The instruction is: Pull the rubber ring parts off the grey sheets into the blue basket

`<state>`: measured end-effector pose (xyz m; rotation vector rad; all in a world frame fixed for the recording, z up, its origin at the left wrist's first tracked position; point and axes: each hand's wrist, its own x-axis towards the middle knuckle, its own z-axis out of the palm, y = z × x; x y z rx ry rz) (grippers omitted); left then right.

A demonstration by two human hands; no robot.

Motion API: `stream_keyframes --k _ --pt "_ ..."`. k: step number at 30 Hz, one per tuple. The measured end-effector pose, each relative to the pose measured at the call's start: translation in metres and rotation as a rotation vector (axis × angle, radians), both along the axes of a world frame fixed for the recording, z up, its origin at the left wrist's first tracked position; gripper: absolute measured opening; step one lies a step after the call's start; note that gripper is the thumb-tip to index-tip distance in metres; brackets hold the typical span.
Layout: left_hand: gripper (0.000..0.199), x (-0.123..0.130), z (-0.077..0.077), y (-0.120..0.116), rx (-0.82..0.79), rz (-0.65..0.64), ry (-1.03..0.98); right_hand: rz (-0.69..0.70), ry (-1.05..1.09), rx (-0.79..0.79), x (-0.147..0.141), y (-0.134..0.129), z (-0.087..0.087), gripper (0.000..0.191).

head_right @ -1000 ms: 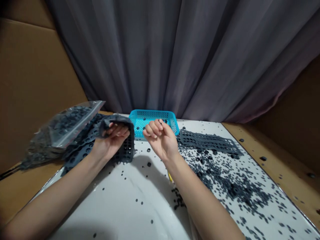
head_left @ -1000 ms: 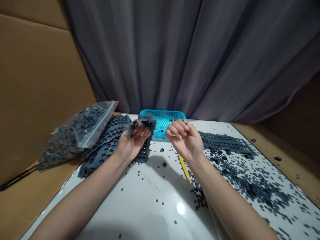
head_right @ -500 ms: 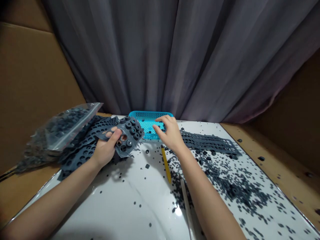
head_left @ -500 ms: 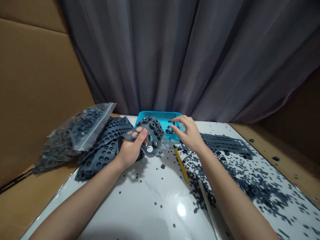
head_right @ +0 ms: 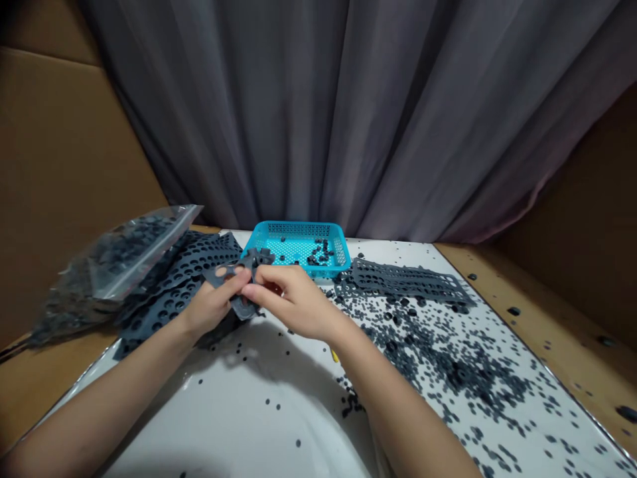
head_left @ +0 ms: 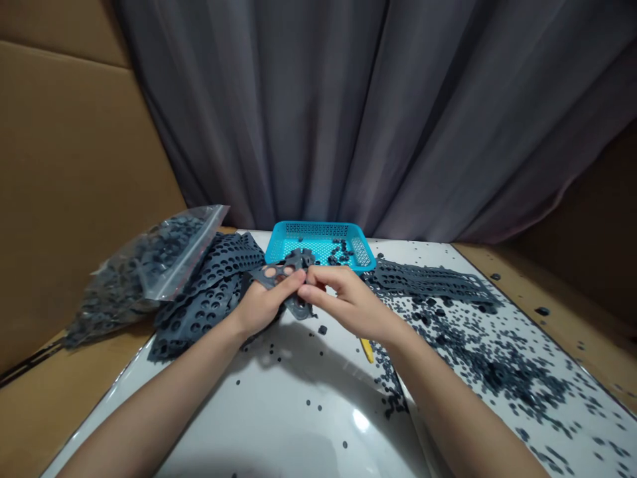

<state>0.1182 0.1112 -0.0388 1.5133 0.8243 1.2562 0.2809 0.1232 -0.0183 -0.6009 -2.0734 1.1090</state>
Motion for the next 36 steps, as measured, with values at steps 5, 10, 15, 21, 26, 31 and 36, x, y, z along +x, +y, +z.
stream_keyframes --k 5,10,15,21,26,31,36 --pt "0.037 0.011 0.006 -0.005 -0.298 -0.015 -0.467 0.126 0.509 -0.443 -0.014 0.005 -0.019 0.038" --pt "0.032 0.01 0.003 -0.002 -0.381 -0.016 -0.65 0.12 0.742 -0.624 -0.018 0.008 -0.022 0.038" --pt "0.033 0.005 0.004 0.001 -0.24 0.0 -0.562 -0.029 0.885 -0.426 0.001 0.022 0.0 0.04" --pt "0.038 -0.006 -0.009 0.005 -0.101 0.053 -0.143 -0.637 0.14 0.112 0.041 0.074 -0.035 0.022" --pt "0.037 -0.013 -0.015 0.005 0.037 0.055 0.337 -0.717 -0.071 0.193 0.057 0.089 -0.054 0.024" --pt "0.026 -0.008 -0.002 0.004 0.338 -0.001 0.713 -0.411 -0.035 0.027 0.047 0.064 -0.015 0.026" --pt "0.026 -0.007 -0.006 -0.01 0.511 -0.234 0.91 -0.017 0.041 -0.426 0.034 0.019 -0.021 0.024"
